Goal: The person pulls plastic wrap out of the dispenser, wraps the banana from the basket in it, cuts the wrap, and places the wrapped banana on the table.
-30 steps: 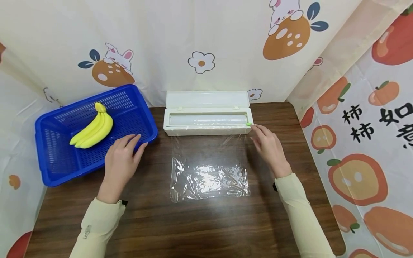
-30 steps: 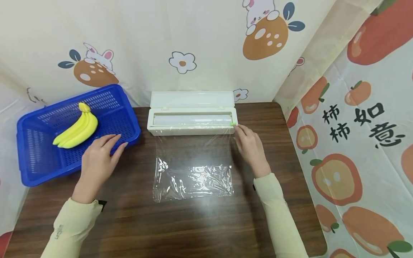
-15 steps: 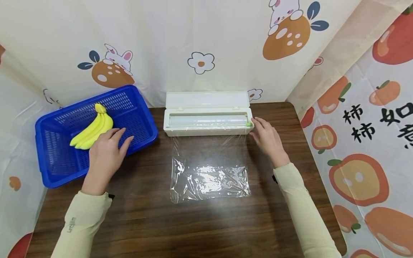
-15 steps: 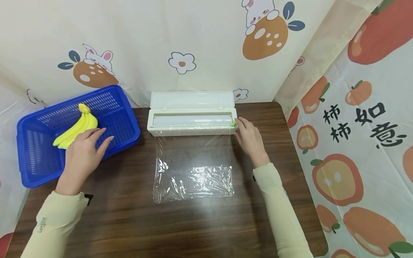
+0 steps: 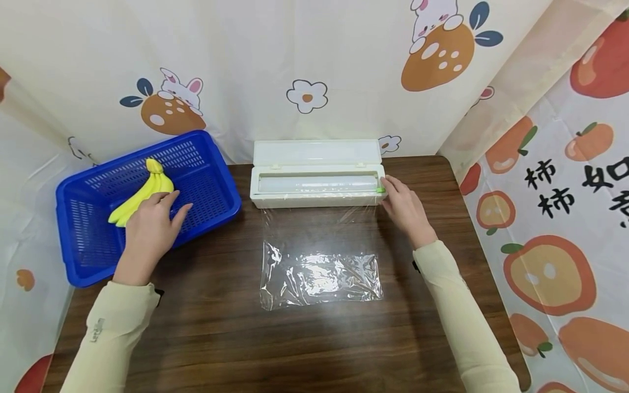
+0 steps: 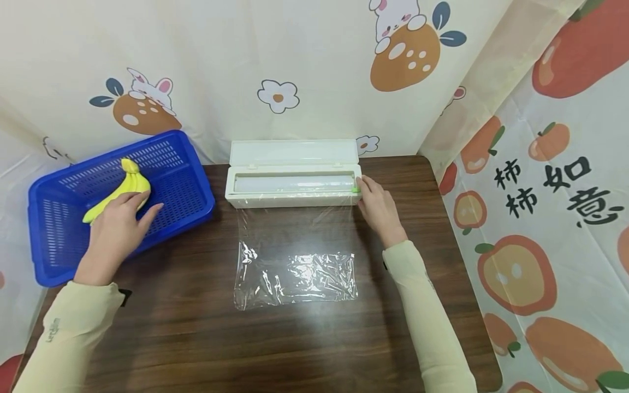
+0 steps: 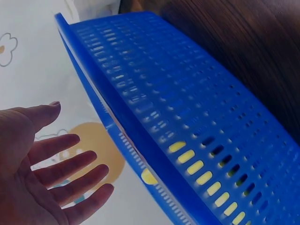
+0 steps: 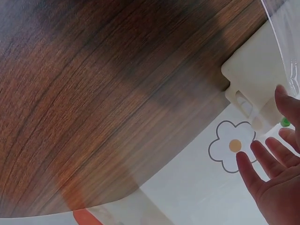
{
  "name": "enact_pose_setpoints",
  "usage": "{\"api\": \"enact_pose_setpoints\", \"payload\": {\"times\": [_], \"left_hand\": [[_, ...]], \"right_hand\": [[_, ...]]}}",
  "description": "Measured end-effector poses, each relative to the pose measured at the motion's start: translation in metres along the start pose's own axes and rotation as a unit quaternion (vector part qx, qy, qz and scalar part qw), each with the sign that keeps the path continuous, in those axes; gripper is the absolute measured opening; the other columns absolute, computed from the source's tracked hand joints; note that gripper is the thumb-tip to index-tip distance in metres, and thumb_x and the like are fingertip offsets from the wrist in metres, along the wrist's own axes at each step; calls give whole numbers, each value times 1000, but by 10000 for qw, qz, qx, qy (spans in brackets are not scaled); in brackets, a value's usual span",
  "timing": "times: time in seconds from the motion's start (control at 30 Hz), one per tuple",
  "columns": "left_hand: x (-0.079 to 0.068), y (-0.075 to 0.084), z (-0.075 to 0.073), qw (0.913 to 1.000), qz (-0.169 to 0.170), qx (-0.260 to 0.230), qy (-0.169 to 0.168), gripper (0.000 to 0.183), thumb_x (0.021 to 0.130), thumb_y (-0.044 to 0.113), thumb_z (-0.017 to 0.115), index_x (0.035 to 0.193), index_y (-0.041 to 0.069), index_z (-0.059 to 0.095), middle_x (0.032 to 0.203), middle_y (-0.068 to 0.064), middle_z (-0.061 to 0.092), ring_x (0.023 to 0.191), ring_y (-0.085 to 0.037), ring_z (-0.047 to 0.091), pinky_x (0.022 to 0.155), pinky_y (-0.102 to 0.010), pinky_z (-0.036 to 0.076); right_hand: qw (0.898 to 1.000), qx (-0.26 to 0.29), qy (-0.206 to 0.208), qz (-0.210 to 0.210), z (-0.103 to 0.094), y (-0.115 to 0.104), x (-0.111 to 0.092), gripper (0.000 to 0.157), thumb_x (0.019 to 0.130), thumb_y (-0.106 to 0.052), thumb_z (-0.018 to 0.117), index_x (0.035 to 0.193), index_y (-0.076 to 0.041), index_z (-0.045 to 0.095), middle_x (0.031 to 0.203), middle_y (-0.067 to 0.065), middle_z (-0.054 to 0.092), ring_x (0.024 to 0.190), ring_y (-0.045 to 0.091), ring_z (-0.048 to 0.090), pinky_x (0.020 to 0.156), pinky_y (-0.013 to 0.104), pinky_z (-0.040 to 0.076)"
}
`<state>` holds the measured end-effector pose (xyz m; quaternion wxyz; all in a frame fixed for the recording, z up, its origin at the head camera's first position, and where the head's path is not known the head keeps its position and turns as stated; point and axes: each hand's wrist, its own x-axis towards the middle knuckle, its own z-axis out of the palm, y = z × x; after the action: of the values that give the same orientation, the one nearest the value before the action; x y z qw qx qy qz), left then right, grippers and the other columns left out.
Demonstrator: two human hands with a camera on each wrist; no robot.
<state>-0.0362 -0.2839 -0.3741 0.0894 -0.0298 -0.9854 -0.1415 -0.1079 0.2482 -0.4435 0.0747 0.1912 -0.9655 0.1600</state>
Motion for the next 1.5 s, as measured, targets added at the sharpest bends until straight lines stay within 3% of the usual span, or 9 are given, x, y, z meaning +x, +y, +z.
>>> {"api": "enact_pose_setpoints", "payload": {"times": [0.3, 0.6, 0.87, 1.2, 1.5], "left_hand": [[6, -13, -2, 9995, -163, 78, -245, 50, 104, 23, 68, 138, -13, 59, 129, -41, 59, 112, -60, 60, 85, -73, 52], [13, -25, -6, 9949, -361, 192, -927, 58, 107, 27, 64, 143, -16, 51, 134, -44, 52, 115, -65, 55, 85, -76, 50], [19, -34, -13, 9933, -356, 304, -1057, 56, 108, 29, 62, 137, -17, 52, 125, -45, 53, 104, -66, 55, 75, -78, 49], [31, -48, -24, 9845, -614, 400, -1593, 64, 109, 31, 57, 148, -17, 43, 135, -45, 46, 115, -66, 50, 83, -77, 47], [39, -60, -26, 9803, -720, 343, -1806, 66, 109, 31, 57, 148, -19, 41, 135, -46, 43, 119, -66, 46, 86, -78, 47]], "right_hand": [[9998, 27, -159, 111, 1, 3, 5, 58, 98, -5, 75, 148, 10, 50, 152, 32, 51, 131, 51, 57, 101, 65, 51], [9992, -4, -322, 221, 2, 3, 8, 58, 100, -5, 72, 151, 9, 50, 156, 28, 50, 130, 51, 58, 102, 64, 50], [9990, -23, -353, 274, 4, 3, 10, 57, 99, -5, 73, 150, 9, 51, 156, 26, 50, 128, 51, 59, 102, 64, 51], [9976, -2, -480, 494, 1, 1, 12, 60, 98, -9, 74, 151, 7, 51, 157, 23, 49, 128, 50, 59, 103, 63, 50], [9954, -155, -722, 617, 0, -2, 15, 62, 99, -10, 74, 153, 6, 48, 160, 22, 47, 132, 48, 57, 107, 63, 48]]}}
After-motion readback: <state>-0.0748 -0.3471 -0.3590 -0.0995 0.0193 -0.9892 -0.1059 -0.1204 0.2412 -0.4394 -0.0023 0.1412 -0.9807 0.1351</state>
